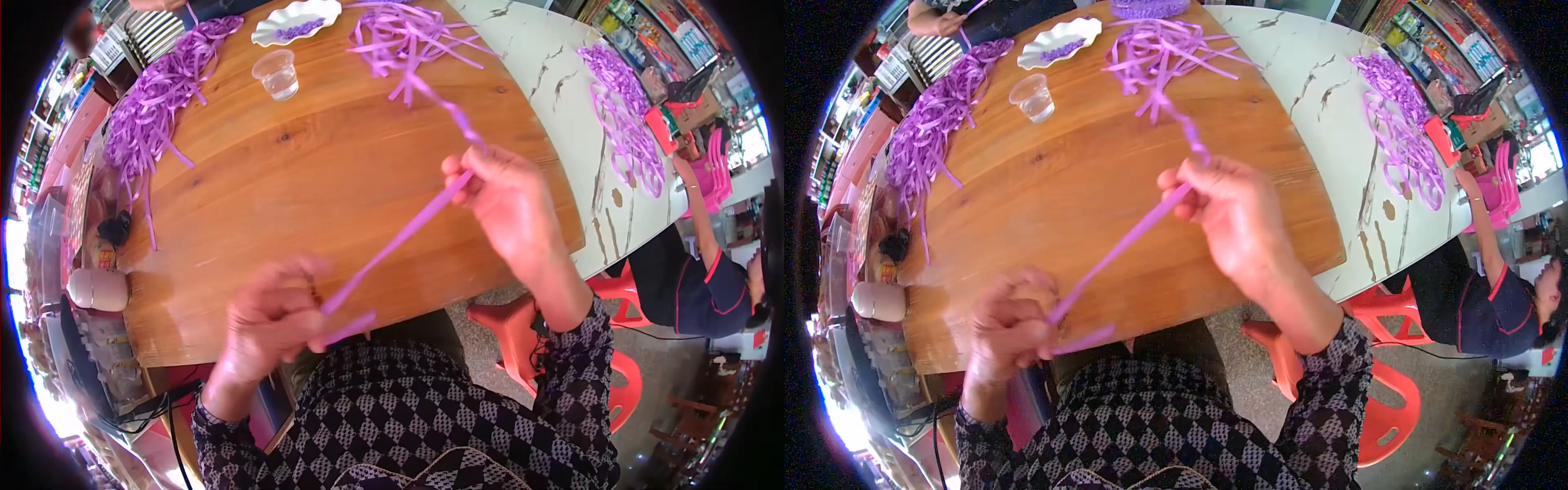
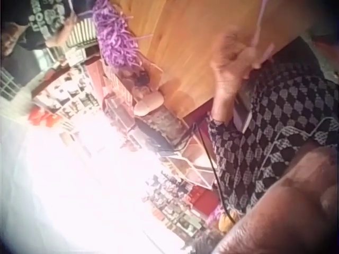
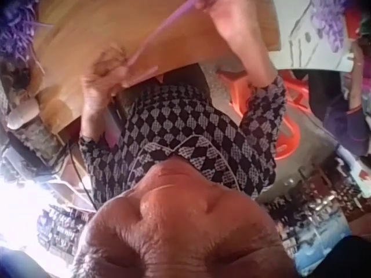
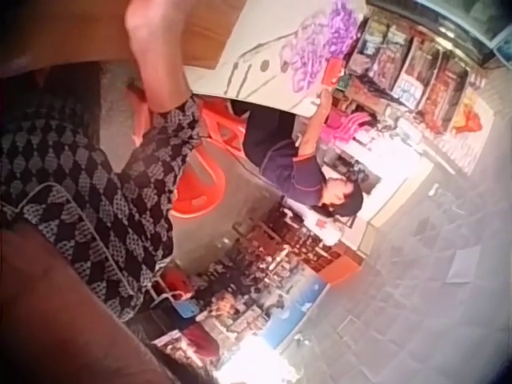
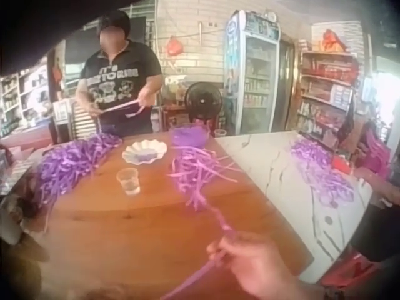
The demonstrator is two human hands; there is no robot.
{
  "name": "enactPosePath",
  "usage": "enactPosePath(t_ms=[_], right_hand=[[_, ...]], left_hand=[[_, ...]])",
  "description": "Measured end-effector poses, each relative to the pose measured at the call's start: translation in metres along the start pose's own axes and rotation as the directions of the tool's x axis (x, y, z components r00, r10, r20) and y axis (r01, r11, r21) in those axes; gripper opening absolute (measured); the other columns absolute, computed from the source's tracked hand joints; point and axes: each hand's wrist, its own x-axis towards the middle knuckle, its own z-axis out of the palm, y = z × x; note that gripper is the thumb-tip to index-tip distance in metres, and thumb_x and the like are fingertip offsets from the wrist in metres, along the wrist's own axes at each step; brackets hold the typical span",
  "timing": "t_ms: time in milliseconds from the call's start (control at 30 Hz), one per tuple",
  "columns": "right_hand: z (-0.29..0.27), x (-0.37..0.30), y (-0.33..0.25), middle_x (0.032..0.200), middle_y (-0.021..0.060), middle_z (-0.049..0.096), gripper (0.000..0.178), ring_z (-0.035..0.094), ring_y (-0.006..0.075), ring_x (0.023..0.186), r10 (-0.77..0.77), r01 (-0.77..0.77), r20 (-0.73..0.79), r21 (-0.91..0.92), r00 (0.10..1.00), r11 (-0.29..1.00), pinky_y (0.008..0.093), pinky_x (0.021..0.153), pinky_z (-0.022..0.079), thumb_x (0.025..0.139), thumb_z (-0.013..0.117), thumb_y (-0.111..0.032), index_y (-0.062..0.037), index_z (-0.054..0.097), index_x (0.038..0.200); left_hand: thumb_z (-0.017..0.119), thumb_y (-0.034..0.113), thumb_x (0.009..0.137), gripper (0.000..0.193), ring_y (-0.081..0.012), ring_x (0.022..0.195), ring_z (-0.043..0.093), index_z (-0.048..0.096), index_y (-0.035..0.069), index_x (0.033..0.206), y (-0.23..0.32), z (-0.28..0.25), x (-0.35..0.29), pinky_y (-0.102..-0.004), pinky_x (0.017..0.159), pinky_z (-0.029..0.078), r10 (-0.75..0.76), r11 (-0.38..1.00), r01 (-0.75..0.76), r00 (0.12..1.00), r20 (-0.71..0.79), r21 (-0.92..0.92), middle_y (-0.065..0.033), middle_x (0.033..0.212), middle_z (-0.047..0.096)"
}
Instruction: The person ties knots in a purple ribbon by hand, pulling the ribbon taut and then looping and threading the ends to form a series of knots along its length.
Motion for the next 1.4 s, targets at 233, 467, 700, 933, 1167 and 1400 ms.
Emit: enactPosePath(t_ms=[233,467,700,933,1167,1400], right_hand=[[-0.005,0.024,0.018,0.074,0.0093,0.062,0.024,0.055,0.0112,0.058,0.336,-0.321,-0.030,-0.383,0.941,0.866,0.0230,0.048,0.040,0.083,0.061,-0.024,-0.0010,0.057,0.077],[0.038,-0.010,0.032,0.073,0.0059,0.062,0.023,0.056,0.0094,0.063,0.007,0.242,0.305,-0.769,0.952,0.591,0.0210,0.059,0.045,0.080,0.065,-0.020,0.0015,0.061,0.087],[0.072,-0.038,0.064,0.077,0.0068,0.062,0.014,0.058,0.0116,0.069,0.248,-0.146,0.477,-0.241,0.843,0.960,0.0228,0.067,0.048,0.081,0.063,-0.007,0.0036,0.060,0.089],[0.034,-0.048,0.052,0.064,0.0033,0.059,0.016,0.054,0.0080,0.061,0.091,0.135,0.307,-0.639,0.947,0.758,0.0212,0.057,0.044,0.084,0.062,-0.011,0.0036,0.062,0.079],[0.049,-0.058,0.059,0.064,0.0095,0.057,0.008,0.054,0.0200,0.057,-0.095,0.625,0.627,-0.728,0.773,0.282,0.0288,0.054,0.042,0.080,0.060,-0.007,0.0017,0.061,0.081],[0.011,-0.067,0.030,0.065,0.0034,0.058,0.009,0.051,0.0063,0.057,-0.020,0.170,0.197,-0.782,0.980,0.600,0.0211,0.049,0.039,0.082,0.061,-0.008,0.0008,0.063,0.082]], left_hand=[[0.044,-0.016,0.061,0.034,-0.0395,0.058,0.063,0.051,-0.014,0.095,0.004,-0.041,-0.014,-0.0481,0.052,0.055,0.502,0.664,-0.199,0.833,0.233,-0.721,-0.0320,0.083,0.060],[0.055,-0.006,0.082,0.022,-0.0175,0.078,0.064,0.055,-0.005,0.104,-0.015,-0.009,0.009,-0.0253,0.062,0.053,0.341,0.923,-0.375,0.901,-0.268,-0.084,-0.0184,0.097,0.063],[0.059,0.000,0.081,0.028,-0.0150,0.074,0.063,0.053,-0.006,0.107,0.000,0.004,0.010,-0.0209,0.056,0.049,0.355,0.842,-0.437,0.890,-0.284,-0.315,-0.0185,0.103,0.062],[0.060,0.002,0.080,0.030,-0.0161,0.066,0.062,0.056,-0.006,0.109,-0.034,-0.023,0.001,-0.0217,0.055,0.045,0.216,0.972,-0.235,0.897,-0.386,-0.003,-0.0181,0.098,0.063],[0.069,0.014,0.075,0.036,-0.0132,0.082,0.054,0.058,-0.002,0.105,-0.007,0.031,0.016,-0.0271,0.067,0.044,0.547,0.736,-0.529,0.833,0.090,0.422,-0.0098,0.091,0.059],[0.064,0.015,0.082,0.018,-0.0046,0.046,0.045,0.062,-0.002,0.089,-0.032,-0.029,0.014,-0.0185,0.042,0.034,-0.089,0.992,0.065,0.966,0.241,0.107,-0.0046,0.060,0.057]])
